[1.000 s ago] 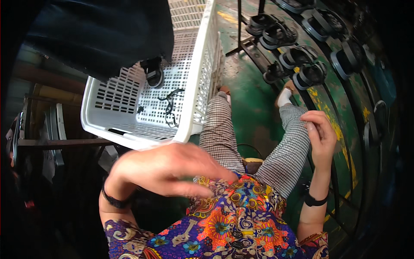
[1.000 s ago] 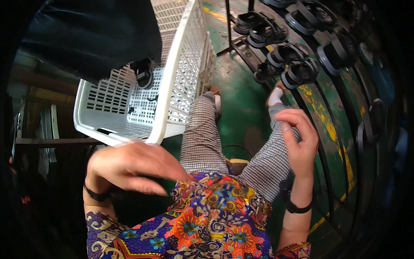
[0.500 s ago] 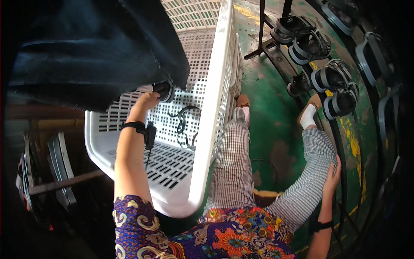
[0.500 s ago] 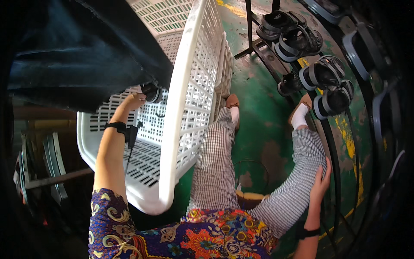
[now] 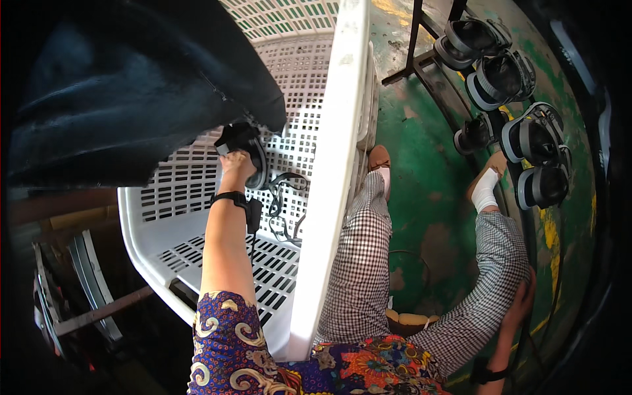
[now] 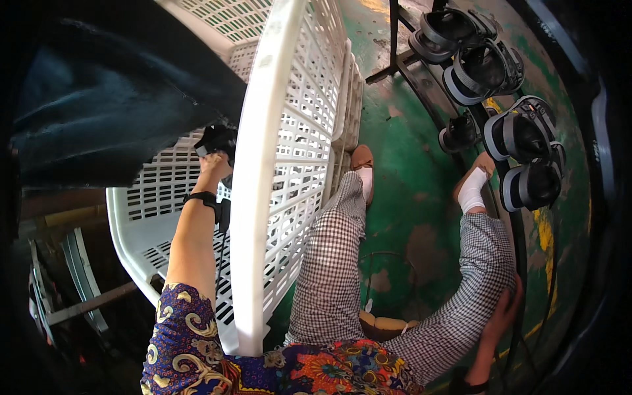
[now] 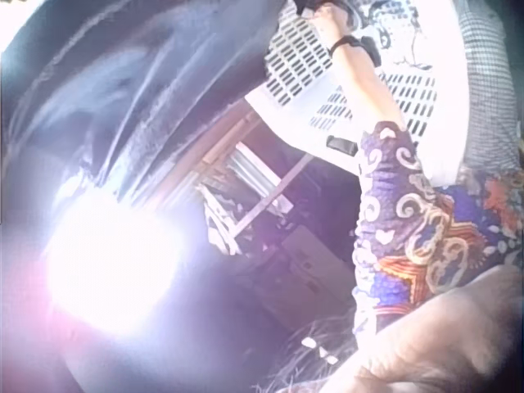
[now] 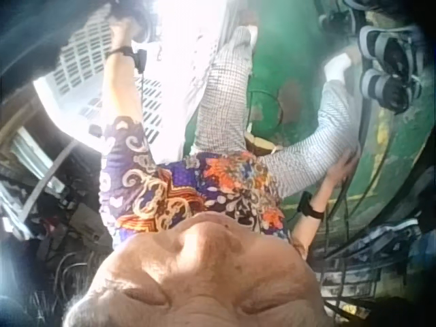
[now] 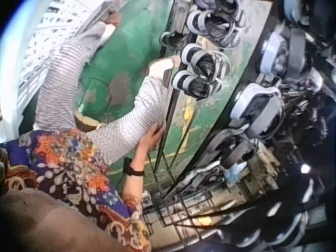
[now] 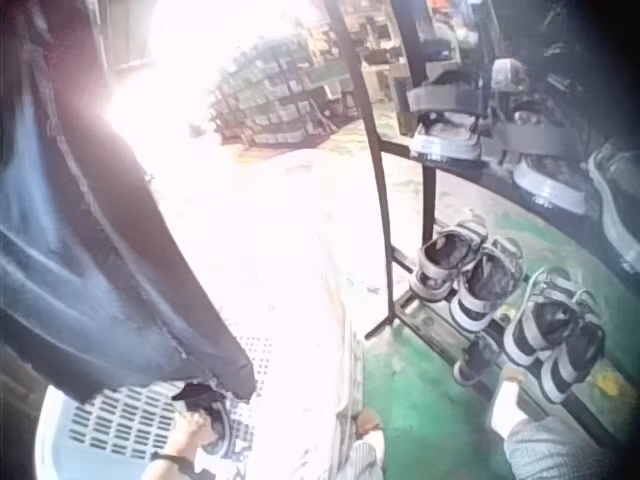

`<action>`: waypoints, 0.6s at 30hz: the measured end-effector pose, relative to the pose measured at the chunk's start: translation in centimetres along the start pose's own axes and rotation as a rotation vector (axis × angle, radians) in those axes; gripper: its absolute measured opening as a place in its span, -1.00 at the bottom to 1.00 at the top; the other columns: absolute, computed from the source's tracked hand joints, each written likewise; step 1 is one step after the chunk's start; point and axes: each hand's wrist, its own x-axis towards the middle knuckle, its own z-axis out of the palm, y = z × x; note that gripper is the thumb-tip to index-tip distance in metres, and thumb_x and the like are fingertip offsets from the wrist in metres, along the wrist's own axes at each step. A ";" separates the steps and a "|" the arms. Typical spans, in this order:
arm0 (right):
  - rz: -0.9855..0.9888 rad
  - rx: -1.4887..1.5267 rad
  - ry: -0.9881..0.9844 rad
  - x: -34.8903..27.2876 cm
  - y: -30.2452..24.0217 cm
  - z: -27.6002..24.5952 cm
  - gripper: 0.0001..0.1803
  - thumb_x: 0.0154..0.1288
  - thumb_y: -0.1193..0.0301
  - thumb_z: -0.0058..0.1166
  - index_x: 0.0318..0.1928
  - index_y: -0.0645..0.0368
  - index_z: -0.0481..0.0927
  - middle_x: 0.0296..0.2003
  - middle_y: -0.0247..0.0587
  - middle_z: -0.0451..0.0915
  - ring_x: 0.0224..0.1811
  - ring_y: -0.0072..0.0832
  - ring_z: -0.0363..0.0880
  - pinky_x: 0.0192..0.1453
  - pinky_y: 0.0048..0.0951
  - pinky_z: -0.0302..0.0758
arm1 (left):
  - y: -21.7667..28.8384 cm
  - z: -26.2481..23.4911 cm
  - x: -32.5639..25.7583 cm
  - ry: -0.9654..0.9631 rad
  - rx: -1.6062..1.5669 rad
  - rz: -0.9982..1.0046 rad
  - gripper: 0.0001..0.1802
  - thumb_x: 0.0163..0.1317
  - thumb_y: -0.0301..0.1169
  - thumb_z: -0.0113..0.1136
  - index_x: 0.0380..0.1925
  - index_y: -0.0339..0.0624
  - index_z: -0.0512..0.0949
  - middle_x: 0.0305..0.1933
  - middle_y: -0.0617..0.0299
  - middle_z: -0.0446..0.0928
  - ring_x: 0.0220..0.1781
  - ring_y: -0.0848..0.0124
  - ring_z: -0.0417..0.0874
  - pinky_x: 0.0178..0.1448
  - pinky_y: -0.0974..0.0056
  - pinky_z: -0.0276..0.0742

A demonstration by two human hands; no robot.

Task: Organizing sandals by removing them from a basket and placing them onto a storage rack.

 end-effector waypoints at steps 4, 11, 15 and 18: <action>-0.060 -0.012 -0.003 -0.2 1.1 0.6 -0.48 0.45 0.19 -0.25 0.27 0.23 0.27 0.24 -0.01 0.32 0.33 -0.17 0.22 0.40 -0.23 0.10 | -2.5 -3.5 -4.4 -0.256 -0.237 0.249 -0.39 -0.08 -0.18 0.29 0.04 -0.16 0.51 0.04 0.05 0.56 -0.03 0.15 0.63 0.05 0.15 0.55; -0.061 0.133 0.040 -0.4 0.9 2.1 -0.54 0.41 0.30 -0.16 0.25 0.20 0.32 0.21 0.01 0.36 0.29 -0.10 0.28 0.36 -0.22 0.18 | -9.8 -13.8 -17.2 -0.188 -0.715 0.348 -0.57 0.00 -0.30 0.30 -0.15 -0.35 0.55 -0.22 0.06 0.61 -0.27 0.35 0.63 -0.31 0.29 0.64; -0.500 0.028 0.092 -2.6 -3.0 1.9 -0.58 0.26 0.46 0.03 0.14 0.24 0.41 0.12 -0.03 0.46 0.19 -0.17 0.40 0.28 -0.22 0.28 | -11.9 -18.9 -29.6 0.161 -0.666 0.585 -0.60 -0.04 -0.30 0.30 -0.25 -0.38 0.54 -0.33 0.04 0.57 -0.24 0.31 0.60 -0.21 0.27 0.49; -0.483 0.461 -0.164 -6.2 -8.5 2.5 -0.60 0.26 0.50 0.04 0.12 0.22 0.44 0.04 -0.11 0.52 0.08 -0.32 0.49 0.11 -0.36 0.41 | -11.3 -20.9 -40.5 0.458 -0.596 0.720 -0.67 -0.11 -0.33 0.27 -0.37 -0.33 0.52 -0.40 0.00 0.52 -0.29 0.09 0.57 -0.18 0.15 0.45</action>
